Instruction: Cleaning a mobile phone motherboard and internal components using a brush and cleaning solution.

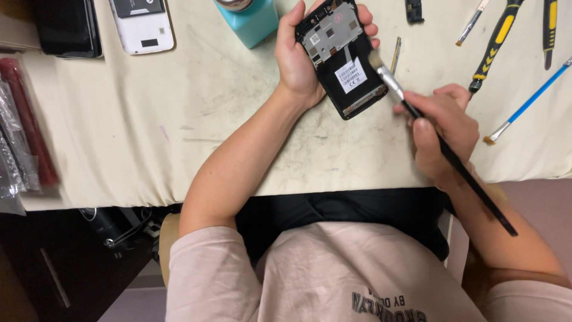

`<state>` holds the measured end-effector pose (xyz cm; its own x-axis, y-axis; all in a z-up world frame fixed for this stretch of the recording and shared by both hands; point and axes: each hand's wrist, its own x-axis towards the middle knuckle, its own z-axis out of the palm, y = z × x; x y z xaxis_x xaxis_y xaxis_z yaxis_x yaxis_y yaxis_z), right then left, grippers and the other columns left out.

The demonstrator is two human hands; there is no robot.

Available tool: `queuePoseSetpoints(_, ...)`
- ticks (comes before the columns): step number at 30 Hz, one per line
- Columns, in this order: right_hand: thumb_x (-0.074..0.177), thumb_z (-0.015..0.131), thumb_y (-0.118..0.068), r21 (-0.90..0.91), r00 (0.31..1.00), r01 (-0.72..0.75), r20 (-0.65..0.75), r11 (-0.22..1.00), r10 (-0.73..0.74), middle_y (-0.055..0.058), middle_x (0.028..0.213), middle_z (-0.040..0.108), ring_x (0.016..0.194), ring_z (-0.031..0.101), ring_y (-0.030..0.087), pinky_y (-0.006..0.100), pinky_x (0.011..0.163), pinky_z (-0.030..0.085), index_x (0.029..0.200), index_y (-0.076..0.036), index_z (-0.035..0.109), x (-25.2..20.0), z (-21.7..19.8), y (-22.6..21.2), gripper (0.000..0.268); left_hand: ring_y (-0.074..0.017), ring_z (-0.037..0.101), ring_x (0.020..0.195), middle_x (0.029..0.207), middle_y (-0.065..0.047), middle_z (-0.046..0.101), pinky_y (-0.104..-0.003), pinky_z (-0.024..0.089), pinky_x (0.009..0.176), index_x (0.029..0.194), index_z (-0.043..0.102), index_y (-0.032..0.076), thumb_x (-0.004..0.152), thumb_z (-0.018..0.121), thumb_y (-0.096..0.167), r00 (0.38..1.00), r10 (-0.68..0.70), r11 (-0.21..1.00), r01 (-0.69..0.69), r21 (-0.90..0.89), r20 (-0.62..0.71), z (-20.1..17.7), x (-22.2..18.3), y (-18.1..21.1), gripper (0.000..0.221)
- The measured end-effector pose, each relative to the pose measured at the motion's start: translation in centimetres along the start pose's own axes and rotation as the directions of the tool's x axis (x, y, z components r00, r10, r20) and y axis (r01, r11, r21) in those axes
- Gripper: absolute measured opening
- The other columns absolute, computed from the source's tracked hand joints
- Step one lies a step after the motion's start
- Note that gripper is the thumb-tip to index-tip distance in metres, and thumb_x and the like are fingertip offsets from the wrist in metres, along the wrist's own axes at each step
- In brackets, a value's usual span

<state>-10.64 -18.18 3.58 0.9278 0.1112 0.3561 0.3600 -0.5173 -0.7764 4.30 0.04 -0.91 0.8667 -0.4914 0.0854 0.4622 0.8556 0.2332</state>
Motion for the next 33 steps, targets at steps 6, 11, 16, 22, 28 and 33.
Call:
queuePoseSetpoints(6, 0.111, 0.045, -0.009, -0.098, 0.983, 0.103, -0.143, 0.990, -0.116, 0.021, 0.104, 0.076, 0.083, 0.062, 0.025, 0.050, 0.099, 0.034, 0.126, 0.015, 0.068, 6.0, 3.5, 0.1, 0.036, -0.0436, 0.067, 0.091, 0.106, -0.029, 0.070, -0.055, 0.054, 0.085, 0.123, 0.065, -0.004, 0.107, 0.042, 0.052, 0.997, 0.028, 0.999, -0.026, 0.028, -0.066, -1.1, 0.0, -0.2, 0.063)
queuePoseSetpoints(11, 0.110, 0.045, -0.014, -0.174, 0.979, 0.182, -0.057, 0.968, -0.194, 0.015, 0.098, 0.077, 0.085, 0.070, 0.025, 0.048, 0.102, 0.030, 0.120, 0.010, 0.070, 7.8, 5.3, -0.8, 0.036, -0.0349, 0.067, 0.096, 0.107, -0.023, 0.069, -0.050, 0.056, 0.088, 0.134, 0.058, -0.007, 0.108, 0.043, 0.047, 0.998, 0.059, 0.998, -0.058, 0.034, -0.003, -0.8, 0.0, 0.0, 0.062)
queuePoseSetpoints(16, 0.106, 0.049, -0.010, -0.083, 0.962, 0.273, 0.043, 0.959, -0.270, 0.018, 0.098, 0.078, 0.080, 0.071, 0.026, 0.049, 0.099, 0.033, 0.113, 0.011, 0.074, 9.1, 4.0, -0.8, 0.033, -0.0347, 0.066, 0.093, 0.104, -0.022, 0.067, -0.047, 0.054, 0.086, 0.131, 0.058, -0.007, 0.106, 0.044, 0.043, 0.998, 0.056, 0.998, -0.056, 0.021, 0.003, -0.6, 0.3, -0.1, 0.057)
queuePoseSetpoints(22, 0.081, 0.071, 0.001, 0.061, 0.985, 0.173, 0.005, 0.983, -0.174, 0.002, 0.059, 0.047, 0.072, 0.050, 0.024, 0.038, 0.088, 0.046, 0.096, 0.002, 0.075, 8.2, 4.4, 0.6, 0.015, -0.0334, 0.065, 0.092, 0.102, -0.022, 0.066, -0.045, 0.055, 0.085, 0.126, 0.058, -0.007, 0.105, 0.044, 0.039, 0.996, 0.091, 0.995, -0.090, 0.035, -0.022, 0.0, 0.2, -0.4, 0.053)
queuePoseSetpoints(28, 0.086, 0.078, 0.007, -0.054, 0.980, 0.104, -0.164, 0.993, -0.112, 0.011, 0.074, 0.065, 0.078, 0.057, 0.028, 0.037, 0.092, 0.048, 0.098, 0.003, 0.076, 8.3, 5.0, 2.2, 0.013, -0.0341, 0.072, 0.100, 0.107, -0.026, 0.065, -0.045, 0.061, 0.087, 0.139, 0.052, -0.008, 0.108, 0.031, 0.045, 0.990, 0.138, 0.979, -0.136, 0.151, -0.001, -2.3, 0.5, -2.0, 0.065)
queuePoseSetpoints(33, 0.096, 0.060, -0.012, -0.038, 0.993, 0.105, -0.053, 0.994, -0.107, 0.011, 0.097, 0.075, 0.084, 0.062, 0.022, 0.037, 0.101, 0.034, 0.118, -0.002, 0.072, 10.0, 5.1, -0.4, 0.027, -0.0331, 0.072, 0.095, 0.107, -0.026, 0.066, -0.043, 0.060, 0.084, 0.139, 0.052, -0.008, 0.105, 0.032, 0.045, 0.989, 0.149, 0.970, -0.148, 0.193, 0.009, -5.0, 1.4, -2.5, 0.065)
